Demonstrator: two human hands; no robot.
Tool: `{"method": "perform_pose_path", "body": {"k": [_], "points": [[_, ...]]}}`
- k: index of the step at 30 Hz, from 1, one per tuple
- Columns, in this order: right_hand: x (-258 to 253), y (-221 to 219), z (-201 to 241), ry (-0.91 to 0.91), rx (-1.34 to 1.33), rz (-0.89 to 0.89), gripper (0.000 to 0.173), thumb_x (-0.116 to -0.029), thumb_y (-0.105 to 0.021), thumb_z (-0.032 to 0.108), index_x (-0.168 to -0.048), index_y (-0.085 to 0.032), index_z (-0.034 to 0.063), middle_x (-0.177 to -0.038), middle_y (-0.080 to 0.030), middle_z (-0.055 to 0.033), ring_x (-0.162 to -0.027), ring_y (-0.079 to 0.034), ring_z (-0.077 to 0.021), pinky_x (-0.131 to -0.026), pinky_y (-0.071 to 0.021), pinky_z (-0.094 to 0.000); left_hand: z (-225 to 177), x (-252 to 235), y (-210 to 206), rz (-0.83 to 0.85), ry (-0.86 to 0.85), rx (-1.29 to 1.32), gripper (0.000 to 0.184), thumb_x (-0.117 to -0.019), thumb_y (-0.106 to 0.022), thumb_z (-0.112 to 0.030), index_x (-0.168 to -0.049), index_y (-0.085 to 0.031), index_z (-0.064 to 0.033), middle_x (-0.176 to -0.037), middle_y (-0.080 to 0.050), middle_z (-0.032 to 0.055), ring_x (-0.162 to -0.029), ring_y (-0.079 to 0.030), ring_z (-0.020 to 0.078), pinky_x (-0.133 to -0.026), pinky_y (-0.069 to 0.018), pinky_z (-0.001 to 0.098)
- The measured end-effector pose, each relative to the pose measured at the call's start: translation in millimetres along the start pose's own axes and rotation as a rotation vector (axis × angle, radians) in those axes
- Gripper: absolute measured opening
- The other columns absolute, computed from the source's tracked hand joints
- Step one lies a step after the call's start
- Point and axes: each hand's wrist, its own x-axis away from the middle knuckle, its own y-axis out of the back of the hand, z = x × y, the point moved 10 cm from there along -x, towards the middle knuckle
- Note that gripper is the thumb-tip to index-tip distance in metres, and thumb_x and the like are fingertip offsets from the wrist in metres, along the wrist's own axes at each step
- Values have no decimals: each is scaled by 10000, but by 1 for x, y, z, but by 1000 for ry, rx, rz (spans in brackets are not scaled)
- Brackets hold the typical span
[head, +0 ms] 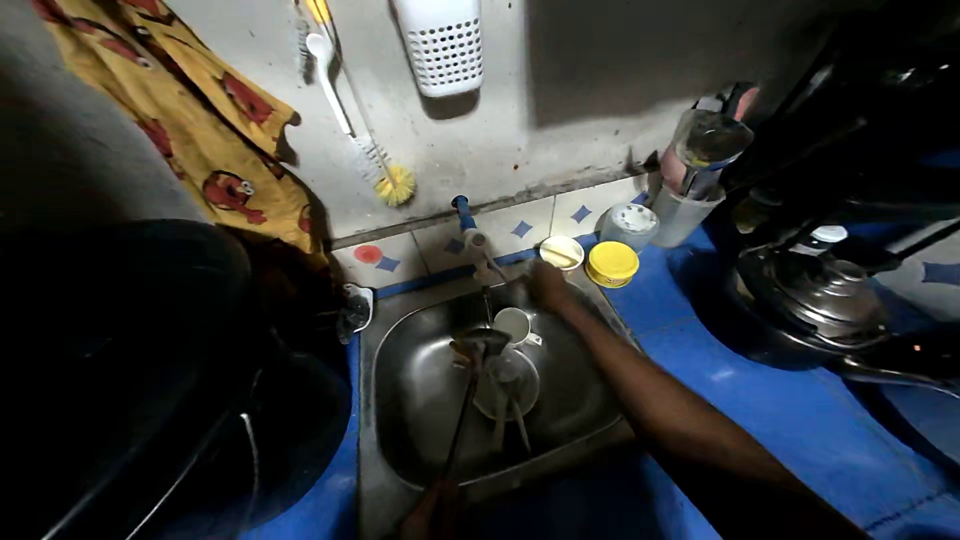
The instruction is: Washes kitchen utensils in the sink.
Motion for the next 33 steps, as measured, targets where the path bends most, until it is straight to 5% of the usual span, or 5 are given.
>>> {"method": "perform_pose_path", "body": {"k": [5, 15, 23, 29, 33], "points": [[-4, -135, 17, 43, -202, 370, 410, -1114, -454, 261, -1392, -561, -22, -1282, -631, -245, -1135, -628, -327, -1012, -490, -479, -7, -54, -15, 119, 103, -355, 453, -1081, -480, -296, -1485, -544, -101, -1097, -730, 235, -995, -715, 429, -910, -551, 588], [0, -142, 44, 199, 51, 253, 387, -1090, -492, 224, -1377, -621, -2, -1437, -576, -252, -1378, -500, -428, -1166, -353, -569, -18, -44, -8, 57, 136, -269, 442, -1059, -542, -218, -1448, -558, -7, -1110, -716, 284, -991, -711, 459, -924, -537, 594], [15, -142, -7, -189, -781, 20, 404, -966, -691, 115, -1326, -592, -41, -1219, -650, -251, -1098, -643, -339, -973, -517, -516, 1, -44, -30, 558, 388, 866, 375, -1101, -345, -181, -1439, -473, -81, -749, -554, -40, -491, -459, 20, -425, -415, 168], [-2, -133, -29, -243, -456, -93, 490, -961, -696, 471, -1191, -710, 39, -1135, -711, -209, -1080, -673, -374, -944, -530, -594, -18, -39, -29, 565, 416, 749, 329, -1102, -356, -140, -1404, -476, -87, -697, -473, -78, -475, -389, 3, -416, -358, 160], [-2, -136, 8, 74, -18, -94, 599, -1001, -603, 501, -1410, -592, 64, -1412, -587, -209, -1316, -559, -372, -1089, -467, -546, -14, -37, -15, 464, 414, 619, 360, -1087, -421, -117, -1436, -482, -49, -729, -521, -46, -507, -440, 35, -444, -391, 193]]}}
